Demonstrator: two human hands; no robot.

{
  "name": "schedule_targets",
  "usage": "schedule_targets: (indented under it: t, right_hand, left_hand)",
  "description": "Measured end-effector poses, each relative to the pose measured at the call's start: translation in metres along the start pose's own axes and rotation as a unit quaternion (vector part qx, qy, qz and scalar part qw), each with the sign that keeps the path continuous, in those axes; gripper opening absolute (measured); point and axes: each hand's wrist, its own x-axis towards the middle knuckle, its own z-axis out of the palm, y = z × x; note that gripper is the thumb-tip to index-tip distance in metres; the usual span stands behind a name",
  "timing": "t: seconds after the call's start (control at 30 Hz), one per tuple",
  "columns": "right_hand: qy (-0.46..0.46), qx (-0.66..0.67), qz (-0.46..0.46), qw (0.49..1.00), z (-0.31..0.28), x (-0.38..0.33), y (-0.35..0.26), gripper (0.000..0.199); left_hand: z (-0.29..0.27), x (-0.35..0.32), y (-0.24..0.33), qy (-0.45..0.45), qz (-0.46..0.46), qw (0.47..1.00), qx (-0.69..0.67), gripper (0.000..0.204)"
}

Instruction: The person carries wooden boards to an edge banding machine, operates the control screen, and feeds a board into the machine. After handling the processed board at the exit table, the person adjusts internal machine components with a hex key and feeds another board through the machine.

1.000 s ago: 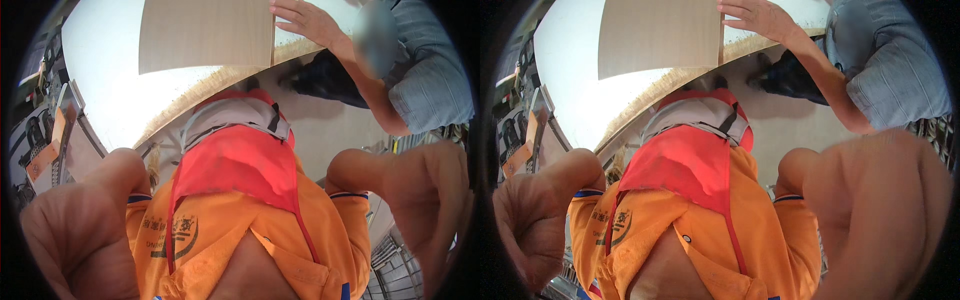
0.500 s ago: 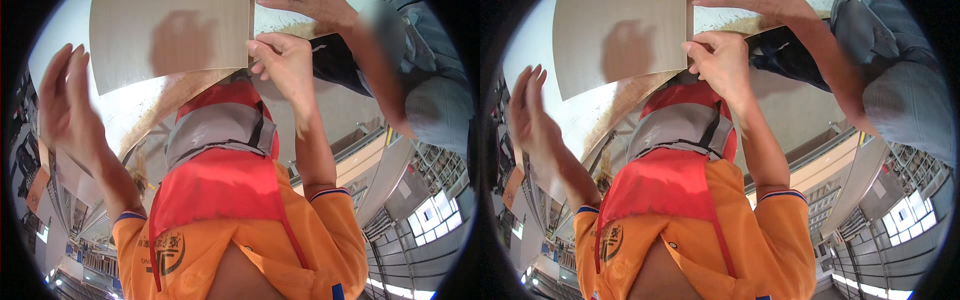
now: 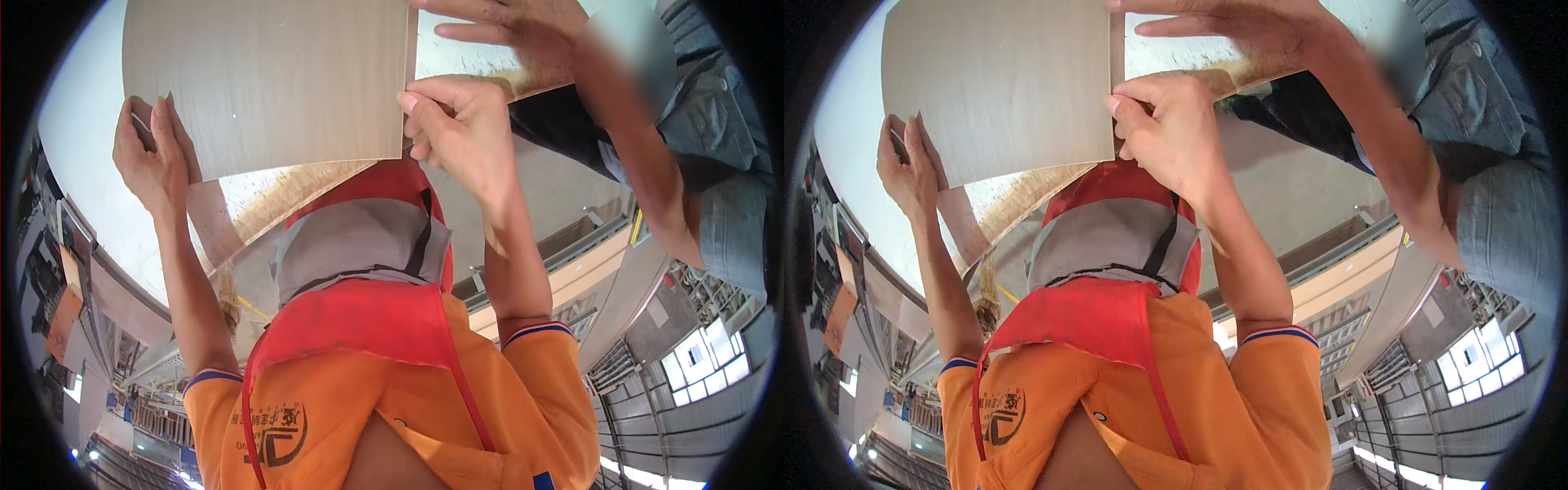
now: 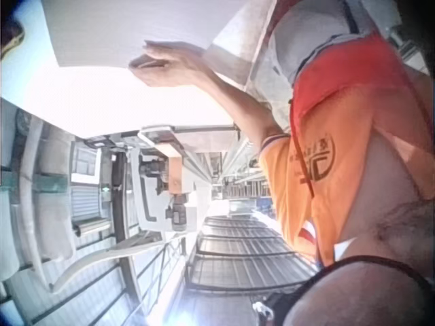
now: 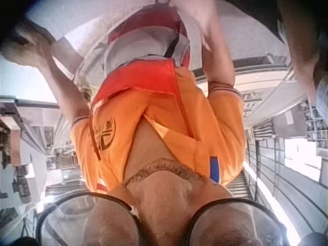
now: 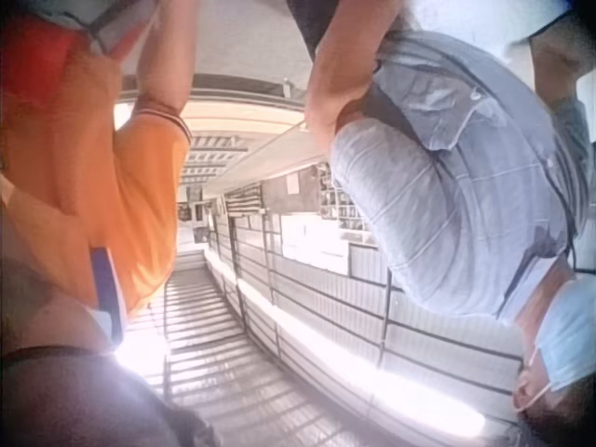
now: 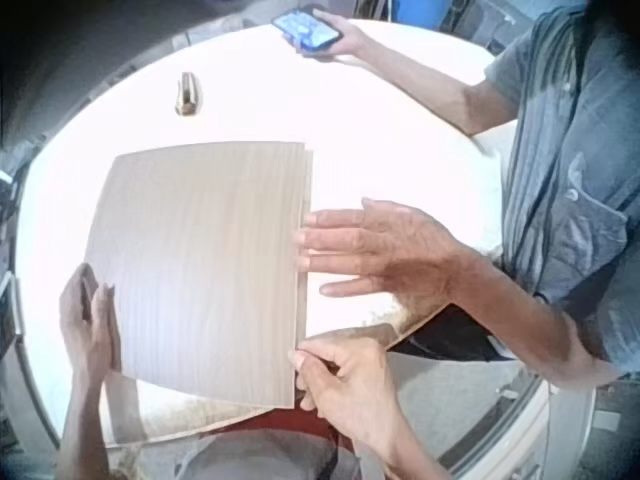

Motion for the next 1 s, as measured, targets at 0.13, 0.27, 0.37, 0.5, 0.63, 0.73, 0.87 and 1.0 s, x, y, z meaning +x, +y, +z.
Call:
schedule_targets:
  t: [0.13, 0.27, 0.37, 0.5, 0.63, 0.73, 0.87, 1.0]
  right_hand:
    - [-0.038, -0.008, 0.012, 0.999, -0.003, 0.004, -0.006, 0.019]
    - [-0.067, -0.002, 0.016, 0.998, -0.005, 0.008, -0.007, 0.020]
    - [-0.078, -0.001, 0.028, 0.997, -0.007, 0.011, -0.006, 0.018]
    - [-0.090, -0.010, 0.034, 0.995, -0.008, 0.014, -0.006, 0.017]
    - [-0.105, 0.001, 0.032, 0.994, -0.010, 0.017, -0.004, 0.017]
    - [-0.125, -0.012, 0.033, 0.992, -0.013, 0.021, -0.007, 0.018]
    - [-0.091, 0.002, 0.028, 0.995, -0.014, 0.030, -0.017, 0.025]
    - [-0.059, -0.022, -0.029, 0.998, -0.013, 0.046, -0.020, 0.024]
  left_hand:
    - [-0.004, -0.001, 0.002, -0.014, -0.018, 1.000, -0.005, 0.053]
    - [-0.002, -0.004, -0.001, 0.002, -0.007, 1.000, 0.021, 0.051]
    - [-0.001, -0.003, -0.007, -0.005, -0.004, 1.000, 0.029, 0.050]
    - [-0.004, -0.003, -0.005, -0.006, -0.004, 1.000, 0.011, 0.048]
    - [-0.005, -0.001, 0.002, -0.013, -0.006, 1.000, 0.020, 0.046]
    - [-0.007, 0.000, 0.005, -0.014, -0.002, 0.999, 0.038, 0.045]
    - [-0.006, 0.000, 0.001, -0.017, 0.006, 0.999, 0.038, 0.046]
    - [-0.006, 0.000, 0.002, -0.023, -0.011, 0.999, 0.034, 0.043]
